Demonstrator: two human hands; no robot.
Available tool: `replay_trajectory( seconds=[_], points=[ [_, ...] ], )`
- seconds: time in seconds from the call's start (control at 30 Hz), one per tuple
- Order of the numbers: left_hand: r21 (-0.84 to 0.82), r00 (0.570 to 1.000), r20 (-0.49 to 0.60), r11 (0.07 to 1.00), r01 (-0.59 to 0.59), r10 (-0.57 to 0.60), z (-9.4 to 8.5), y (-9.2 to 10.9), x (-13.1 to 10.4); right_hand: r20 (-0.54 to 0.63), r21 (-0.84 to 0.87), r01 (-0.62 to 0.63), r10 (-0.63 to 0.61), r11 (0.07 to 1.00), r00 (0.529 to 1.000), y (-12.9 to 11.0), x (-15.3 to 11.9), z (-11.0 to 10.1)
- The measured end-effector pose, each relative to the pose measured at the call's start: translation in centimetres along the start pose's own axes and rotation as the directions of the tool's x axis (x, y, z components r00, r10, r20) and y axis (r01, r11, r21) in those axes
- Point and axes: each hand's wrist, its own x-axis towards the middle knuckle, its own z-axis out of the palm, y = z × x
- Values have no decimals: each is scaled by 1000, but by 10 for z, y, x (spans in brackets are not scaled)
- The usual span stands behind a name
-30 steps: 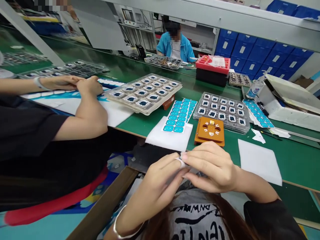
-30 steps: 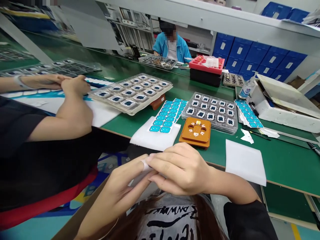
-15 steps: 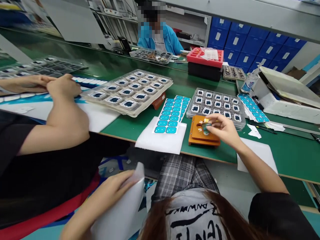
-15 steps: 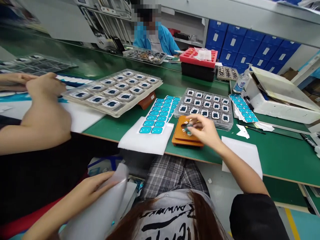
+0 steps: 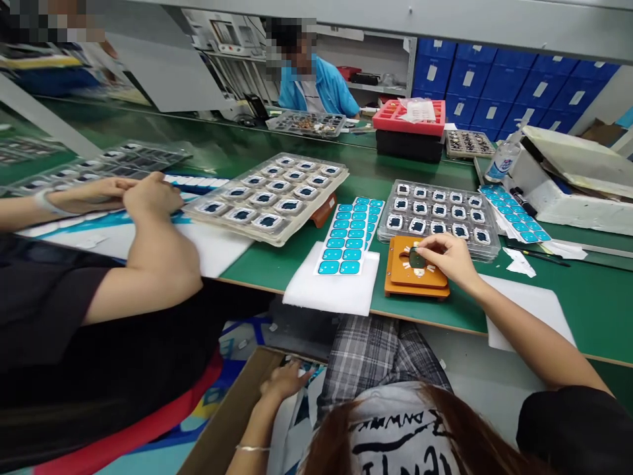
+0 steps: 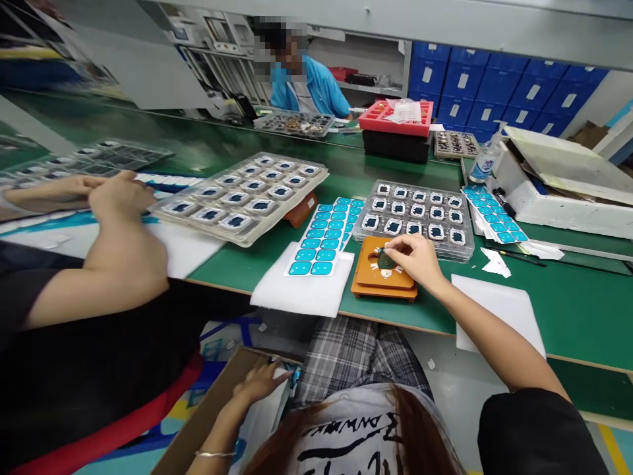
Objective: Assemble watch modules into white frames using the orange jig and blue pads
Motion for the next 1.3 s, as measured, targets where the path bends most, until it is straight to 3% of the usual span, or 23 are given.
replay_trajectory(
  seconds=[0.07,0.13,0.17,0.23,0.27,0.3,0.4,0.47,0.57,0.73,0.9,1.07,1.23,1.3],
  points=[
    [-44,983,148,993,-106,111,-22,20,10,-18,-35,29,-30,999,999,1,0,0],
    [-143,923,247,953,-267,296,-56,52,17,-17,-70,58,-60,996,998,2,-1,0],
    [-257,837,285,878,-404,468,-75,73,21,-13,-85,72,-74,994,997,2,-1,1],
    [-454,623,277,671,-586,732,-112,115,33,-4,-113,96,-97,989,995,2,-1,2],
    [-512,543,237,578,-635,806,-126,135,43,0,-125,106,-107,986,994,1,-1,3],
    [-526,497,182,511,-680,849,-137,153,57,4,-135,114,-115,984,993,1,-1,4],
    [-335,449,-106,393,-856,887,-143,186,112,22,-143,138,-136,980,990,0,1,1],
    [-144,368,-266,340,-929,891,-134,192,150,28,-137,151,-149,979,988,0,6,-6],
    [-38,273,-329,276,-960,904,-117,187,185,-17,-192,137,-143,972,990,2,26,-23],
    [9,217,-236,226,-974,947,-103,174,182,22,-441,80,-79,894,997,11,93,-33],
    [19,247,-174,254,-967,953,-100,169,173,172,-540,154,-70,827,983,22,156,0],
    [25,267,-190,277,-961,945,-97,169,172,244,-575,160,-19,802,970,37,182,29],
    [68,326,-65,331,-941,943,-96,170,173,287,-453,149,-14,879,958,50,200,26],
    [87,327,-36,329,-940,944,-96,170,174,261,-389,128,-24,912,965,48,200,20]
  ],
)
